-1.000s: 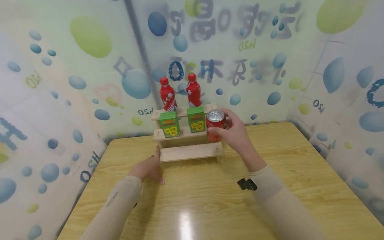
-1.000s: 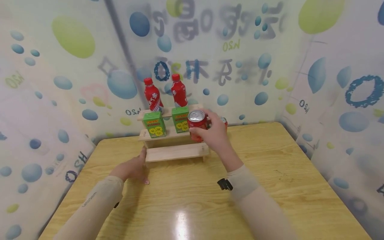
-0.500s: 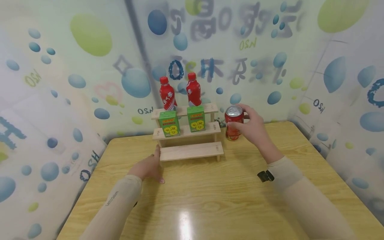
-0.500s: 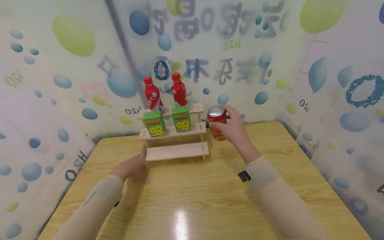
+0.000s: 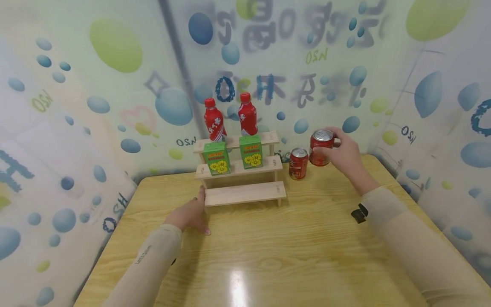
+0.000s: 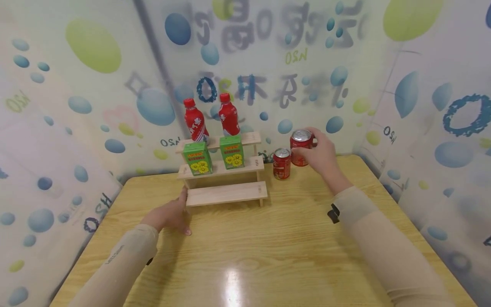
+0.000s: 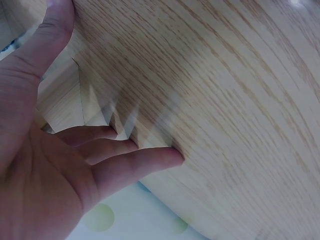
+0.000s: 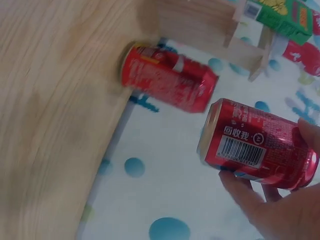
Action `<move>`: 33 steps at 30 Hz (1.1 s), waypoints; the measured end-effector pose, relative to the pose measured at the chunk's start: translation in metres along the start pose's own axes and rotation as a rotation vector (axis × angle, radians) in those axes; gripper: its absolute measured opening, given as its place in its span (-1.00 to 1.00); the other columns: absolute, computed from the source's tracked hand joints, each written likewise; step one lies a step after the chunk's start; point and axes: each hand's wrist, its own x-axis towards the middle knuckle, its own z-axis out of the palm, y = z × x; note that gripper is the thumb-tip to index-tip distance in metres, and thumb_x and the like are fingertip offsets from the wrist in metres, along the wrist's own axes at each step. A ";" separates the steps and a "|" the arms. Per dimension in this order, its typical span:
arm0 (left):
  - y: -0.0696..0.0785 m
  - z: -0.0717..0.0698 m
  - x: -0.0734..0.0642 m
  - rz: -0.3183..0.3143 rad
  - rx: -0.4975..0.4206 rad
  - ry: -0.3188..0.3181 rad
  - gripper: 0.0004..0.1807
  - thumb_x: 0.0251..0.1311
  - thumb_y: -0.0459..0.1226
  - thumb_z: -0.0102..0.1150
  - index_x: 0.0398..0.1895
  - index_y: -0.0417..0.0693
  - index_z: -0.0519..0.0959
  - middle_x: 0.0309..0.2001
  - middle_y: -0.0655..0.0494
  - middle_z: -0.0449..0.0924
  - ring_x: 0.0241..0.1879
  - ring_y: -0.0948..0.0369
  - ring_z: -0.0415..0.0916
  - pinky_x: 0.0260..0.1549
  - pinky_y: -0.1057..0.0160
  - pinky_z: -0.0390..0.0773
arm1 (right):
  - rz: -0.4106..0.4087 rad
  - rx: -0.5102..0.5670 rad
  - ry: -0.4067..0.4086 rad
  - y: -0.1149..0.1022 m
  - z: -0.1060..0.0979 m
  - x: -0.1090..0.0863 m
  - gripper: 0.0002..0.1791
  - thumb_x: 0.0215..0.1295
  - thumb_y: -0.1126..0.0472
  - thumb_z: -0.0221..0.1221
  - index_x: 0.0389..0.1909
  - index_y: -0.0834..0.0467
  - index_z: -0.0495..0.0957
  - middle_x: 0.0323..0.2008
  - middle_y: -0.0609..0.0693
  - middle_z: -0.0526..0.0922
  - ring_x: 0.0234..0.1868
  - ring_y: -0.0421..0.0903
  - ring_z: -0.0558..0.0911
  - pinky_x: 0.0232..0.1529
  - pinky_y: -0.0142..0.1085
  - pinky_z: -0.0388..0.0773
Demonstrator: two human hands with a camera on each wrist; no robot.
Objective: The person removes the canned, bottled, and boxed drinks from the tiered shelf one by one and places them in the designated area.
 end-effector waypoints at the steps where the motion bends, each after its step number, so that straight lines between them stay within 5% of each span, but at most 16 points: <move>1: 0.000 0.000 0.000 0.002 0.001 0.000 0.86 -0.30 0.07 0.78 0.69 -0.12 -0.63 0.61 -0.61 -0.02 0.60 -0.39 0.14 0.56 -0.34 0.25 | 0.009 0.003 -0.004 0.003 -0.002 0.001 -0.13 0.37 -0.07 0.43 0.61 -0.04 0.27 0.49 0.17 0.43 0.42 0.28 0.51 0.27 0.20 0.59; 18: -0.002 0.000 -0.001 0.001 -0.011 0.003 0.84 -0.29 0.08 0.76 0.70 -0.07 -0.62 0.63 -0.57 -0.05 0.61 -0.38 0.13 0.55 -0.35 0.26 | 0.122 0.002 0.006 0.054 0.007 0.029 -0.11 0.47 -0.04 0.33 0.64 0.17 0.14 0.56 0.32 0.30 0.48 0.29 0.37 0.47 0.27 0.44; 33: -0.002 0.001 -0.003 -0.002 -0.026 0.005 0.85 -0.30 0.08 0.77 0.70 -0.05 -0.63 0.64 -0.56 -0.07 0.61 -0.38 0.13 0.53 -0.36 0.28 | 0.125 -0.026 -0.044 0.075 0.024 0.041 -0.07 0.46 0.11 0.36 0.65 0.26 0.07 0.57 0.39 0.25 0.55 0.37 0.31 0.55 0.29 0.33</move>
